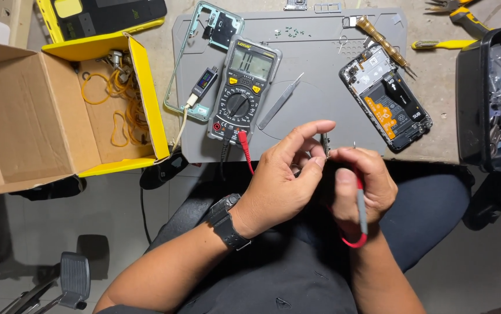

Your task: The person tests a small electronic component using a multimeter, holding the component with one hand and touching the probes with the other. The multimeter display shows readings as the probes contact different points on the component.

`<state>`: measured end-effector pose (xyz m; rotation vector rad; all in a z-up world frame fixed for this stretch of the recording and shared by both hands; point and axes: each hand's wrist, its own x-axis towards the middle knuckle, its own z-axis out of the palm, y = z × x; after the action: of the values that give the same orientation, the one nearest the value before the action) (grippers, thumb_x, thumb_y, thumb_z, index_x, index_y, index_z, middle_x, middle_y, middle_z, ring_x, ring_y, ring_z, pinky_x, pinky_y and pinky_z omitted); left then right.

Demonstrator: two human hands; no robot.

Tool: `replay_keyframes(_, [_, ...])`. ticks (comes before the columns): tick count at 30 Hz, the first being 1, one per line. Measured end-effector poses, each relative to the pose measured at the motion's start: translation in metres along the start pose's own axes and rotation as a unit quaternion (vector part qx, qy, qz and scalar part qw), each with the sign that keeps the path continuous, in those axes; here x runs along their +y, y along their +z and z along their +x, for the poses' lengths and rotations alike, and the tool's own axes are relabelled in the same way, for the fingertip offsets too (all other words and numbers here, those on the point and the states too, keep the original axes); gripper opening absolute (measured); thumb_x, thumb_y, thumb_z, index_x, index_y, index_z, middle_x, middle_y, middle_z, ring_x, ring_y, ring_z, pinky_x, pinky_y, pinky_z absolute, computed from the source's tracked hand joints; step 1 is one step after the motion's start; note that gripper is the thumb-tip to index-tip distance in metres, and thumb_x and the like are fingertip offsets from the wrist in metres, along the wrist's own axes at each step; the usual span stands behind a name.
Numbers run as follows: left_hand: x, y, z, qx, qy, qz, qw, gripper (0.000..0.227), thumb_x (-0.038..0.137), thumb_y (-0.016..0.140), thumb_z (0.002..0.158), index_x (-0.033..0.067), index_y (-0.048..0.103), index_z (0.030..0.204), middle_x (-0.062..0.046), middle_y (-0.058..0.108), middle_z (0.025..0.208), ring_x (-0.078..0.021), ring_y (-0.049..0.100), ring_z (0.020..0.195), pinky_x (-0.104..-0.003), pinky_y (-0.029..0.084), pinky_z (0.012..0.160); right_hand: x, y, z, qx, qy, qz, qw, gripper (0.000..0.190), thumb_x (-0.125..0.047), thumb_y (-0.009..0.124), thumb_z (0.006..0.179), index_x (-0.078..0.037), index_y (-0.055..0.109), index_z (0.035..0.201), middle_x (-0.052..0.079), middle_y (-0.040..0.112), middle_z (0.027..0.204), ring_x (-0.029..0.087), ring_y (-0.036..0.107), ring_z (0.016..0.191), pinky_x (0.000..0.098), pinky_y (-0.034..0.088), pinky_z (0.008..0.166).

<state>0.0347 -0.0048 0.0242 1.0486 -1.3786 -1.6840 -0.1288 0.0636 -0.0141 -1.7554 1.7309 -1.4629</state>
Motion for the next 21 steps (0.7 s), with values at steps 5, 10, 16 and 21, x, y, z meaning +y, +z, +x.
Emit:
replay_keyframes(5, [-0.003,0.000,0.000,0.006,0.009,-0.001,1.000,0.047,0.005,0.062,0.111,0.0177,0.070,0.156,0.005,0.068,0.104,-0.0070,0.054,0.078,-0.025,0.052,0.079,-0.010,0.014,-0.005,0.094,0.103,0.112,0.984,0.048,-0.039,0.054,0.114,-0.005,0.046,0.147,0.028,0.075,0.108,0.036,0.079,0.105,0.0429,0.059,0.110])
replay_keyframes(10, [-0.005,-0.004,-0.002,0.002,0.017,0.002,1.000,0.050,0.001,0.061,0.110,0.0174,0.069,0.157,0.004,0.067,0.104,-0.0072,0.053,0.076,-0.025,0.052,0.077,0.003,0.015,-0.009,0.125,0.109,0.129,0.978,0.037,-0.031,0.055,0.112,-0.001,0.044,0.131,0.034,0.076,0.101,0.041,0.083,0.095,0.0389,0.059,0.096])
replay_keyframes(16, [-0.016,-0.006,-0.002,0.001,0.074,0.061,0.995,0.056,0.002,0.062,0.112,0.0265,0.068,0.163,0.003,0.069,0.107,-0.0112,0.061,0.088,-0.026,0.058,0.094,0.012,0.015,-0.011,0.126,0.085,0.186,0.971,0.013,-0.001,0.070,0.113,0.000,0.070,0.126,0.018,0.070,0.104,0.029,0.076,0.094,0.0455,0.076,0.105])
replay_keyframes(21, [-0.015,-0.005,-0.002,0.012,0.075,0.069,0.995,0.052,0.005,0.063,0.115,0.0293,0.069,0.160,0.004,0.074,0.109,-0.0117,0.061,0.086,-0.028,0.060,0.095,0.017,0.007,-0.024,0.094,0.138,0.284,0.944,0.055,-0.022,0.059,0.109,0.008,0.062,0.156,0.025,0.075,0.122,0.035,0.076,0.118,0.0515,0.069,0.123])
